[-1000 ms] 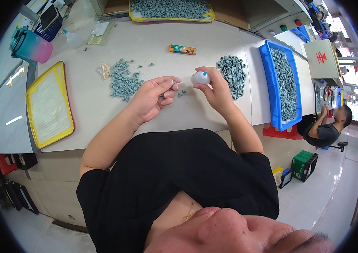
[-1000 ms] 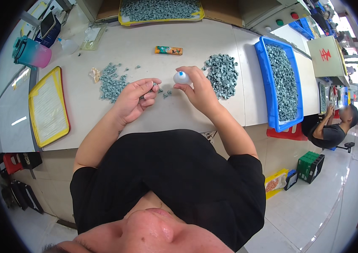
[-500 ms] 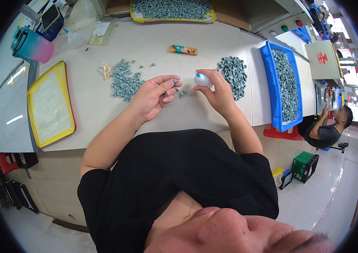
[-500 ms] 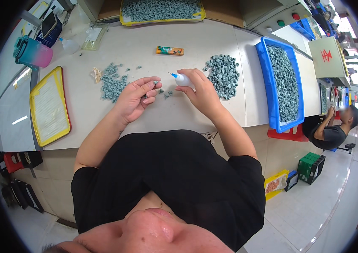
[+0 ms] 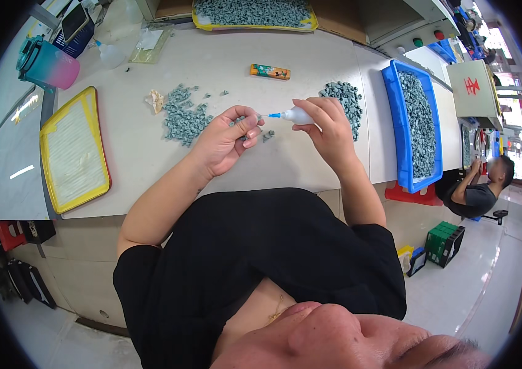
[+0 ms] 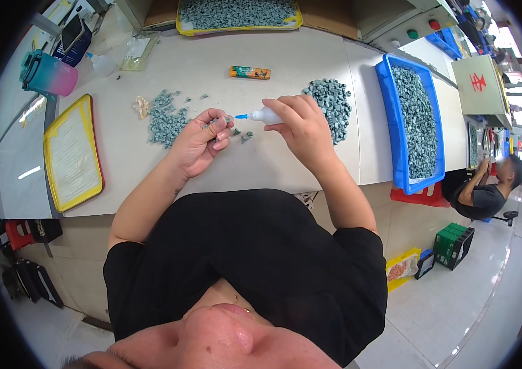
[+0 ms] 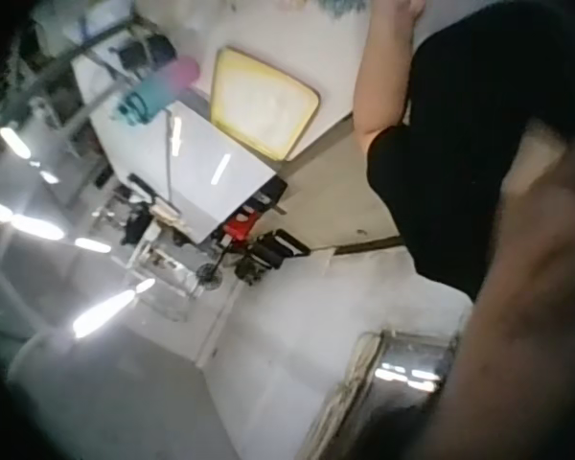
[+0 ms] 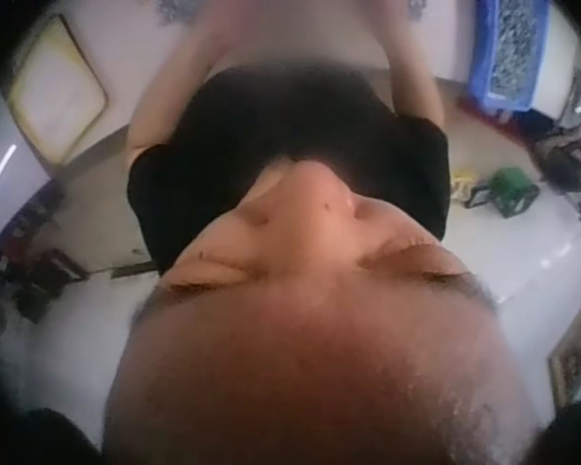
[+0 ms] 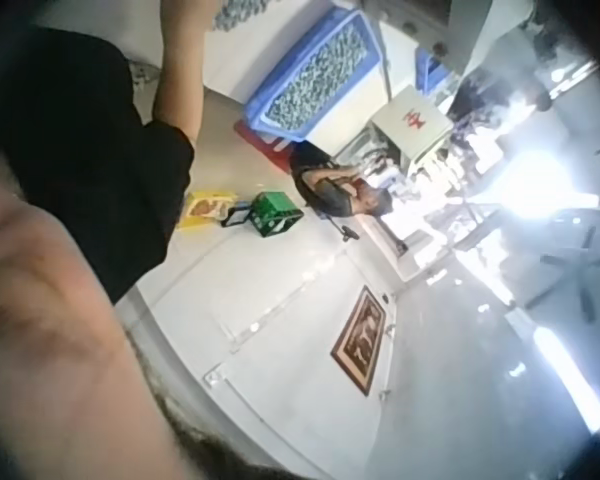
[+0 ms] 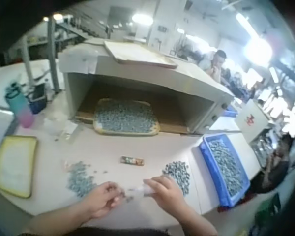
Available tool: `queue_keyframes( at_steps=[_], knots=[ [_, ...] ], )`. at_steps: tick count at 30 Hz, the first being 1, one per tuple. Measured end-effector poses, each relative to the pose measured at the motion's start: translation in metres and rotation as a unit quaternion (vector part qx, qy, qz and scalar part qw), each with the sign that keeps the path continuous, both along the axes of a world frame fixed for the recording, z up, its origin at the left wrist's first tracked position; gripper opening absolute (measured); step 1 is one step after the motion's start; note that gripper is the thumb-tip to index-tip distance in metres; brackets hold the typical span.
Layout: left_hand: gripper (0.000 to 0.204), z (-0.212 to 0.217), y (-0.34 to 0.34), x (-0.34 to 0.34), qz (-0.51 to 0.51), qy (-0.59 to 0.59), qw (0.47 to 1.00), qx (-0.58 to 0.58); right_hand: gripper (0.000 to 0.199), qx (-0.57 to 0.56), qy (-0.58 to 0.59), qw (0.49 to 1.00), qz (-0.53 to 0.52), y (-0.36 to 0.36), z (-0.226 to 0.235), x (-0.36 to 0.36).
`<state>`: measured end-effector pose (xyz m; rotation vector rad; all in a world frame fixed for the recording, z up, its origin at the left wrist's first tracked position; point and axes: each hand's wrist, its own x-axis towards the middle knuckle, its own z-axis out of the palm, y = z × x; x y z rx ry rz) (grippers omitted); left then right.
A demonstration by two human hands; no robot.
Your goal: The person scoops small pieces from a tray onto the table by hand, applies glue to them using a squeeze bottle, and joins the pieces together by hand.
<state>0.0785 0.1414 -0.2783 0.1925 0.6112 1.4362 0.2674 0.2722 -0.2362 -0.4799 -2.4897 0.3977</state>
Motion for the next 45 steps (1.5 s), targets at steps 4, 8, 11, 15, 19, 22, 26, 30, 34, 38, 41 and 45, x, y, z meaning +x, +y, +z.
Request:
queue_keyframes(
  at_steps=[4, 8, 11, 15, 19, 22, 26, 30, 34, 38, 41, 45],
  knots=[
    [0.014, -0.005, 0.001, 0.0, 0.012, -0.013, 1.0, -0.016, 0.045, -0.005, 0.023, 1.0, -0.01, 0.001, 0.0, 0.0],
    [0.017, -0.008, 0.001, -0.002, -0.013, -0.057, 0.998, 0.0, 0.045, 0.009, 0.007, 1.0, -0.015, 0.0, 0.002, 0.001],
    [0.02, -0.004, 0.0, -0.002, -0.025, -0.091, 0.996, -0.008, 0.045, 0.026, 0.002, 1.0, -0.009, 0.0, 0.005, 0.001],
    [0.022, 0.003, -0.001, -0.001, -0.04, -0.095, 0.995, -0.018, 0.044, 0.036, 0.01, 0.999, -0.011, 0.001, 0.009, 0.001],
    [0.023, 0.003, -0.001, -0.001, -0.047, -0.079, 0.996, -0.022, 0.042, 0.092, -0.003, 0.996, -0.012, 0.0, 0.016, 0.001],
    [0.023, 0.004, 0.0, 0.0, -0.05, -0.058, 0.996, -0.036, 0.042, 0.107, -0.01, 0.994, -0.019, 0.001, 0.016, 0.001],
    [0.023, 0.002, 0.0, 0.003, -0.023, -0.077, 0.992, -0.096, 0.042, 0.082, 0.021, 0.996, -0.018, 0.001, 0.012, -0.001],
    [0.023, 0.007, 0.003, -0.004, 0.027, -0.076, 0.993, -0.084, 0.042, 0.052, 0.045, 0.998, -0.016, 0.001, 0.003, 0.001],
    [0.028, 0.009, -0.002, -0.021, 0.002, 0.009, 0.996, -0.083, 0.042, 0.011, 0.028, 0.999, -0.021, -0.001, -0.005, 0.005],
    [0.027, 0.028, -0.008, -0.014, -0.176, 0.417, 0.888, -0.077, 0.041, 0.003, 0.029, 0.999, -0.02, 0.0, -0.008, 0.009],
    [0.017, 0.017, -0.012, 0.002, -0.17, 0.587, 0.77, 0.186, 0.041, -0.007, 0.038, 0.999, -0.022, 0.0, -0.007, 0.012],
    [0.013, 0.012, -0.024, 0.007, -0.208, 0.692, 0.652, 0.229, 0.041, -0.024, 0.032, 0.999, -0.036, -0.005, -0.009, 0.023]
  ],
)
